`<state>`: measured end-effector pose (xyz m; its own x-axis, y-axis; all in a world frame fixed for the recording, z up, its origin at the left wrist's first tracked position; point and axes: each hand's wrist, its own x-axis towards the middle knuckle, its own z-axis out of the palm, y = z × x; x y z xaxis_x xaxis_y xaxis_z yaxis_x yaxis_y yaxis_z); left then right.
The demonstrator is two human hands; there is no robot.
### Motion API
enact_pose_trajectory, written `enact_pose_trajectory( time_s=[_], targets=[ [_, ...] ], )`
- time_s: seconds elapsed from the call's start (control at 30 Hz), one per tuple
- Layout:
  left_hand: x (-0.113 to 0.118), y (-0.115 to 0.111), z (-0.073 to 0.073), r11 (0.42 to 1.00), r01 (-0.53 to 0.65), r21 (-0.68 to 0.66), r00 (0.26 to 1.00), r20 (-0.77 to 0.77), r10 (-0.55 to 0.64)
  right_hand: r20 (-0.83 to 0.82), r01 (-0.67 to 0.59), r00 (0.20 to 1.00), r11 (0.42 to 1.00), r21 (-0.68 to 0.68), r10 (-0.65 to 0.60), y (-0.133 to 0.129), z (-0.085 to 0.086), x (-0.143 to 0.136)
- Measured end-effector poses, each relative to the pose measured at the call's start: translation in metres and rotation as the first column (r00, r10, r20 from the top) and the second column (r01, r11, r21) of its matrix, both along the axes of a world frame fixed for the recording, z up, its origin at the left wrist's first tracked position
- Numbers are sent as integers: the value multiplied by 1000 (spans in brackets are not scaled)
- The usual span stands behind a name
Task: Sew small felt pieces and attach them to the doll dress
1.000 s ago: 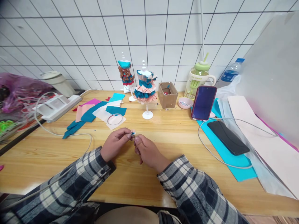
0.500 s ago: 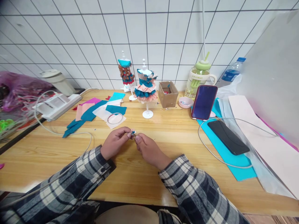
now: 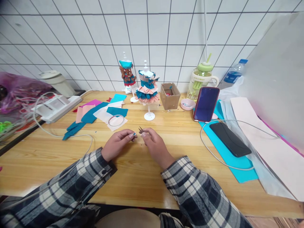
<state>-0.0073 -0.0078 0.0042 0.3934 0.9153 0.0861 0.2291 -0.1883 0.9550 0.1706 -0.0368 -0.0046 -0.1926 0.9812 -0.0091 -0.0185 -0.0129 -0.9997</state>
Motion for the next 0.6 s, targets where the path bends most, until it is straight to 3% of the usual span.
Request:
enact_pose_trajectory(
  time_s=[0.3, 0.6],
  targets=[
    [-4, -1, -3, 988, 115, -104, 968, 235, -88, 116, -142, 983, 990, 11, 140, -5, -9, -2],
    [-4, 0, -4, 977, 155, -147, 958, 265, -112, -22, -268, 963, 959, -94, 267, -10, -2, -5]
  ],
)
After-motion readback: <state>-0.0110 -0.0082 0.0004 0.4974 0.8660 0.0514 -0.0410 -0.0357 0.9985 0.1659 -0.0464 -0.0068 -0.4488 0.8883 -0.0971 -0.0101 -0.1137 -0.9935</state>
